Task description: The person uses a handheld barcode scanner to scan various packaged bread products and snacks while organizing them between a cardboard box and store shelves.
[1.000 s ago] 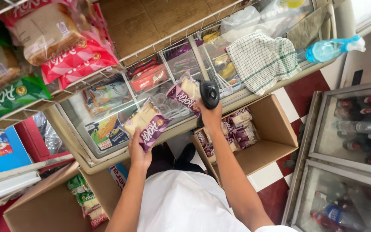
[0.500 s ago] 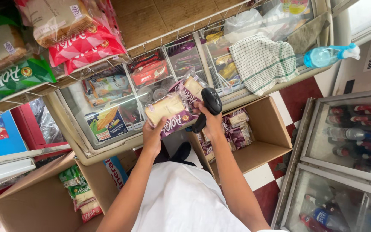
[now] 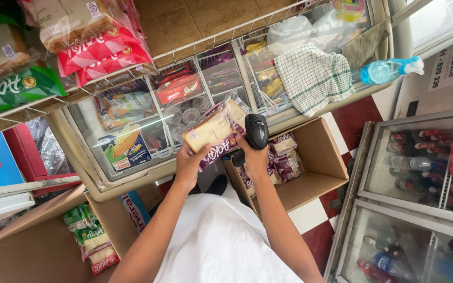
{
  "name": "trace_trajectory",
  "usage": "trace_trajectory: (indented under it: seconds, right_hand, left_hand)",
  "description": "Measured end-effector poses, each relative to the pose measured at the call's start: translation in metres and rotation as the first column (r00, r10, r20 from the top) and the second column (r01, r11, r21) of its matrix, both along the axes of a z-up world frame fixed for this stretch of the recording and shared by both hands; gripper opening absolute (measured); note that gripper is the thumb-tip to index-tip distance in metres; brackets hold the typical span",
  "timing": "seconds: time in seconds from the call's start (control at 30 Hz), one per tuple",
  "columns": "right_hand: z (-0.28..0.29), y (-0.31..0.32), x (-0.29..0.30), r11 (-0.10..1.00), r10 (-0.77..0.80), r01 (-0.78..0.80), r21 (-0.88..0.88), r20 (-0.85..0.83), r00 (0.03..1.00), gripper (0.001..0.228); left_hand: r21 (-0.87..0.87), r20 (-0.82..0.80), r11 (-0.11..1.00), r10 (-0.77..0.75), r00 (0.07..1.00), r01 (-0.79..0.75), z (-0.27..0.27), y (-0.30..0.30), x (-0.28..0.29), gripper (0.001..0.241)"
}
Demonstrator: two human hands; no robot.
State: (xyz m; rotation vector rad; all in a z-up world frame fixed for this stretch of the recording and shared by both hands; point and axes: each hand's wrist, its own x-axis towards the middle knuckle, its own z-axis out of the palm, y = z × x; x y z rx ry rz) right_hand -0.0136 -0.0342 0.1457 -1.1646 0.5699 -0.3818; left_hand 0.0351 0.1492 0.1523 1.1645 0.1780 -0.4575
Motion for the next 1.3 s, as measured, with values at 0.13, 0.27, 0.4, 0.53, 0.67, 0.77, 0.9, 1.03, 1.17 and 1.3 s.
trace_trajectory:
  seconds: [0.13,0.27,0.4,0.53,0.67,0.77,0.9,1.03,1.17,1.3]
  right_hand:
    - [-0.005,-0.001,-0.003,0.997,-0.030,0.019,-0.072,-0.160,0.987,0.011]
    - [0.002,-0.002,-0.003,0.986,-0.079,0.094,0.137,-0.111,0.991,0.020]
    - [0.011,-0.010,-0.009,0.806,-0.050,0.059,0.588,-0.032,0.998,0.032]
    - [0.031,-0.007,-0.013,0.702,-0.085,0.026,0.711,0.048,0.995,0.044]
    - [0.032,0.004,-0.008,0.864,-0.112,0.069,0.499,0.056,0.992,0.037]
    - [0.025,-0.010,-0.011,0.808,-0.158,0.091,0.583,0.065,0.985,0.040]
    - [0.020,-0.024,-0.020,0.822,-0.049,0.004,0.570,0.063,0.997,0.039]
    - [0.024,-0.031,-0.021,0.831,0.146,-0.177,0.528,0.100,0.984,0.040]
    - [0.032,-0.028,-0.018,0.832,0.155,-0.187,0.522,0.104,0.982,0.040]
    - [0.037,-0.019,-0.023,0.872,0.112,-0.118,0.475,0.042,0.993,0.040]
  left_hand:
    - [0.103,0.127,0.994,0.027,0.992,-0.040,-0.011,-0.002,-0.009,0.033]
    - [0.227,0.263,0.973,-0.013,0.965,-0.049,0.003,0.000,-0.013,0.027]
    - [0.532,0.766,0.810,-0.336,0.548,-0.248,0.040,0.006,-0.017,0.038]
    - [0.692,0.721,0.640,-0.604,0.339,-0.334,0.055,0.009,-0.016,0.058]
    - [0.702,0.711,0.644,-0.613,0.344,-0.305,0.061,0.007,-0.019,0.060]
    - [0.635,0.642,0.767,-0.591,0.487,0.094,0.077,0.010,-0.013,0.068]
    - [0.549,0.498,0.742,-0.660,0.562,0.385,0.095,0.014,0.001,0.078]
    - [0.381,0.335,0.704,-0.709,0.620,0.599,0.094,0.011,0.016,0.064]
    - [0.343,0.388,0.746,-0.666,0.638,0.571,0.091,0.012,0.019,0.064]
    - [0.187,0.374,0.921,-0.389,0.842,0.343,0.086,0.003,0.012,0.062]
